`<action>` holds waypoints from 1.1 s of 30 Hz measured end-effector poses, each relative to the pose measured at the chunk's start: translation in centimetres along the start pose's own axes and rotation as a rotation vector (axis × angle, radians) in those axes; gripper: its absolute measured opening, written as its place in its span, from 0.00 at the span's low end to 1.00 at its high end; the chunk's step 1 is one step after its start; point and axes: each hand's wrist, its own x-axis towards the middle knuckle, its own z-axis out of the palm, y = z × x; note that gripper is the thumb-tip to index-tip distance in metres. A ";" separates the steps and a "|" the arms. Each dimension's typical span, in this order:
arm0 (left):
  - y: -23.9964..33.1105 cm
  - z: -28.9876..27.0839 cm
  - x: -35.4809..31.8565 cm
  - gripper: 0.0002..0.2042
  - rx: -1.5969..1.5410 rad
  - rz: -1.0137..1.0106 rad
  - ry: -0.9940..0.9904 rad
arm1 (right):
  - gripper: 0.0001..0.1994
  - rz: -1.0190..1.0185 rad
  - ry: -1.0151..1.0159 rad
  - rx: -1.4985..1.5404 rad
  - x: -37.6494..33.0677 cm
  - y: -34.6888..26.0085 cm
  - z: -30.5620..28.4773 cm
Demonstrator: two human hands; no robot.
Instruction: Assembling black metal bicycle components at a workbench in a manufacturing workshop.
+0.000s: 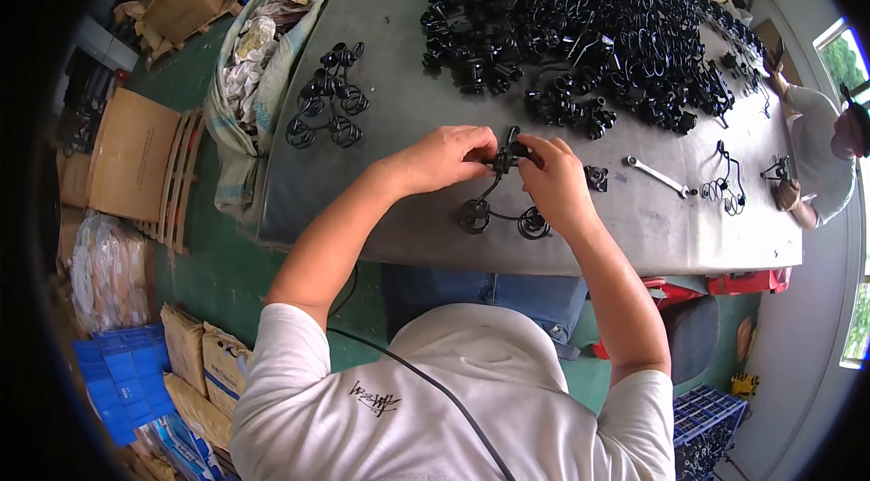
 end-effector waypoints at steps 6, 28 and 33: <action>0.4 -0.4 0.6 0.11 0.026 -0.043 -0.059 | 0.18 -0.044 0.069 -0.029 0.0 1.0 0.6; 3.0 1.4 2.8 0.26 0.076 -0.300 -0.074 | 0.17 -0.112 0.395 0.036 -2.2 8.2 -6.1; 2.5 1.2 2.2 0.26 -0.016 -0.312 -0.067 | 0.14 -0.030 0.423 -0.350 -3.9 10.1 -7.3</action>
